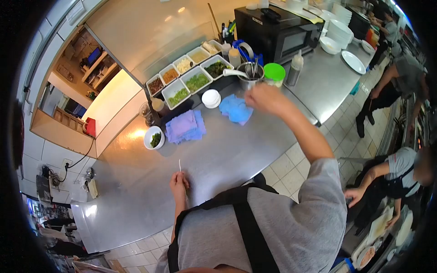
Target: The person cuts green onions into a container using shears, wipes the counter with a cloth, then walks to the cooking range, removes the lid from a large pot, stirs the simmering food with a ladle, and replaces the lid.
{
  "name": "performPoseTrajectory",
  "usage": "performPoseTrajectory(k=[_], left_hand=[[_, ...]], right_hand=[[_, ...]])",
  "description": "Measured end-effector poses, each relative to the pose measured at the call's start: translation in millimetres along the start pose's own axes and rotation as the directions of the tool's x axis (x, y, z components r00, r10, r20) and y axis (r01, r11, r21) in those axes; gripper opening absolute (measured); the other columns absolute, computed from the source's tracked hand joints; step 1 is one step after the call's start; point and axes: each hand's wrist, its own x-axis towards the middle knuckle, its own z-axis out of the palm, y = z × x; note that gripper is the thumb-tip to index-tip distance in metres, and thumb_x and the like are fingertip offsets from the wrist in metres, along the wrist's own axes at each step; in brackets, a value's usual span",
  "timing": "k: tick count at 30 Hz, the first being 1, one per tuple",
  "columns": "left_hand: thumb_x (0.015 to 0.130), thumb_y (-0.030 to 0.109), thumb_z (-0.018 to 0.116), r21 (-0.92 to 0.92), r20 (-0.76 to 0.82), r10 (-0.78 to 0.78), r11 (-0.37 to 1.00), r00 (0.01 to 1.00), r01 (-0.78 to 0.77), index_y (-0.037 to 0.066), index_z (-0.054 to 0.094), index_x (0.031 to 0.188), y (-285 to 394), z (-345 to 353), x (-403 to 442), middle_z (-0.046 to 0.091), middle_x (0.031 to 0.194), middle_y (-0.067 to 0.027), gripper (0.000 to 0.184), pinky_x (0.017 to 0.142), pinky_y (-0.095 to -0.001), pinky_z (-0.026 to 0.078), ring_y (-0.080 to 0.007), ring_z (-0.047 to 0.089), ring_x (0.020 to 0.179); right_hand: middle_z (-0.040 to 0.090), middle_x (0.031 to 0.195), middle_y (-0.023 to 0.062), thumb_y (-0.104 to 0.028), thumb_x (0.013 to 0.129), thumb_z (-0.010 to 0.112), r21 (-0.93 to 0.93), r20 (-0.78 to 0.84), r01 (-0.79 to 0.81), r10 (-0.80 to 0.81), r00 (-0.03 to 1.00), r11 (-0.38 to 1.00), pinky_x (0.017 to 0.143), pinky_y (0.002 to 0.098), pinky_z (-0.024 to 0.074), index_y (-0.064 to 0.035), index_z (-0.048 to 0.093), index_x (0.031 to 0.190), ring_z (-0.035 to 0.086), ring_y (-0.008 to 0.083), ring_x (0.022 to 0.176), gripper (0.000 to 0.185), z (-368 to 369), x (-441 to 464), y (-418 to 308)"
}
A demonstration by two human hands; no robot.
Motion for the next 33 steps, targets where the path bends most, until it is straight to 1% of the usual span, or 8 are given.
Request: performPoseTrajectory(k=[3, 5, 7, 13, 18, 21, 28, 33], left_hand=[[0.092, 0.014, 0.049, 0.02, -0.164, 0.04, 0.999, 0.986, -0.037, 0.002, 0.056, 0.085, -7.3, 9.8, -3.7, 0.044, 0.055, 0.0014, 0.016, 0.039, -0.0204, 0.03, -0.0052, 0.04, 0.045], [0.092, 0.014, 0.048, 0.016, -0.275, 0.053, 0.999, 0.96, -0.051, 0.002, 0.056, 0.086, -8.8, 18.5, -3.9, 0.044, 0.054, 0.0015, 0.015, 0.039, -0.0201, 0.03, -0.0047, 0.039, 0.045], [0.092, 0.014, 0.048, 0.018, -0.388, 0.068, 0.998, 0.919, -0.066, 0.002, 0.056, 0.086, -10.3, 25.6, -5.8, 0.044, 0.054, 0.0017, 0.015, 0.04, -0.0197, 0.03, -0.0043, 0.039, 0.046], [0.092, 0.013, 0.049, 0.083, -0.549, 0.136, 0.991, 0.825, -0.109, 0.003, 0.056, 0.086, -22.7, 30.3, 0.0, 0.045, 0.059, 0.0021, 0.014, 0.042, -0.0188, 0.03, -0.0038, 0.039, 0.047], [0.092, 0.015, 0.051, 0.042, -0.589, 0.109, 0.994, 0.801, -0.104, 0.004, 0.056, 0.085, -23.0, 31.7, 4.0, 0.048, 0.062, 0.0016, 0.013, 0.04, -0.0186, 0.029, -0.0032, 0.038, 0.046], [0.091, 0.015, 0.052, 0.078, -0.609, 0.099, 0.995, 0.787, -0.065, 0.004, 0.056, 0.085, -24.2, 30.1, 5.0, 0.051, 0.064, 0.0005, 0.013, 0.04, -0.0184, 0.03, -0.0031, 0.038, 0.046], [0.091, 0.016, 0.052, 0.061, -0.651, 0.084, 0.996, 0.754, -0.059, 0.005, 0.055, 0.083, -31.8, 26.4, 6.8, 0.047, 0.059, 0.0031, 0.014, 0.039, -0.0174, 0.027, -0.0022, 0.035, 0.043], [0.091, 0.018, 0.053, 0.067, -0.626, 0.078, 0.997, 0.776, -0.046, 0.003, 0.055, 0.083, -25.0, 28.0, 5.8, 0.05, 0.06, 0.0009, 0.018, 0.04, -0.0187, 0.027, -0.0032, 0.035, 0.043]], right_hand=[[0.058, 0.083, 0.0153, -0.019, 0.083, 0.053, -0.339, -0.06, -0.064, 0.046, 0.997, 0.939, 0.07, 0.0432, 0.0478, -0.0051, 0.063, 0.077, 0.06, 0.0328, 0.078, 0.018, -29.4, 99.5, 54.6], [0.062, 0.078, 0.012, -0.014, 0.076, 0.055, -0.507, -0.291, -0.022, -0.147, 0.945, 0.862, 0.062, 0.0413, 0.0468, -0.0059, 0.066, 0.075, 0.062, 0.0293, 0.075, 0.014, -37.2, 162.7, 98.4], [0.063, 0.089, 0.0087, -0.014, 0.076, 0.056, -0.62, -0.336, -0.082, -0.169, 0.927, 0.78, 0.069, 0.036, 0.0449, -0.0089, 0.067, 0.076, 0.06, 0.0253, 0.086, 0.013, -48.9, 218.9, 128.4], [0.063, 0.095, 0.0037, -0.017, 0.079, 0.055, -0.77, -0.163, -0.046, -0.126, 0.979, 0.637, 0.085, 0.0418, 0.0371, -0.014, 0.069, 0.081, 0.055, 0.0203, 0.099, 0.015, -34.3, 338.0, 192.4], [0.066, 0.096, 0.003, -0.023, 0.085, 0.049, -0.821, -0.113, -0.111, 0.03, 0.993, 0.56, 0.1, 0.0575, 0.0223, -0.0166, 0.071, 0.089, 0.058, 0.02, 0.1, 0.024, -1.4, 400.3, 229.9], [0.067, 0.086, 0.002, -0.022, 0.086, 0.048, -0.836, -0.058, -0.128, 0.145, 0.988, 0.533, 0.099, 0.0609, 0.0194, -0.0168, 0.071, 0.089, 0.061, 0.021, 0.091, 0.023, 12.0, 422.5, 248.3], [0.067, 0.075, 0.0021, -0.017, 0.085, 0.049, -0.799, -0.098, -0.141, 0.105, 0.99, 0.585, 0.099, 0.0638, 0.0142, -0.0152, 0.071, 0.08, 0.065, 0.0215, 0.076, 0.023, 20.3, 442.6, 258.6], [0.068, 0.083, 0.0019, -0.017, 0.086, 0.05, -0.791, -0.025, -0.129, 0.18, 0.983, 0.598, 0.099, 0.0642, 0.0166, -0.0163, 0.07, 0.089, 0.064, 0.022, 0.084, 0.021, 13.0, 433.5, 250.8]])
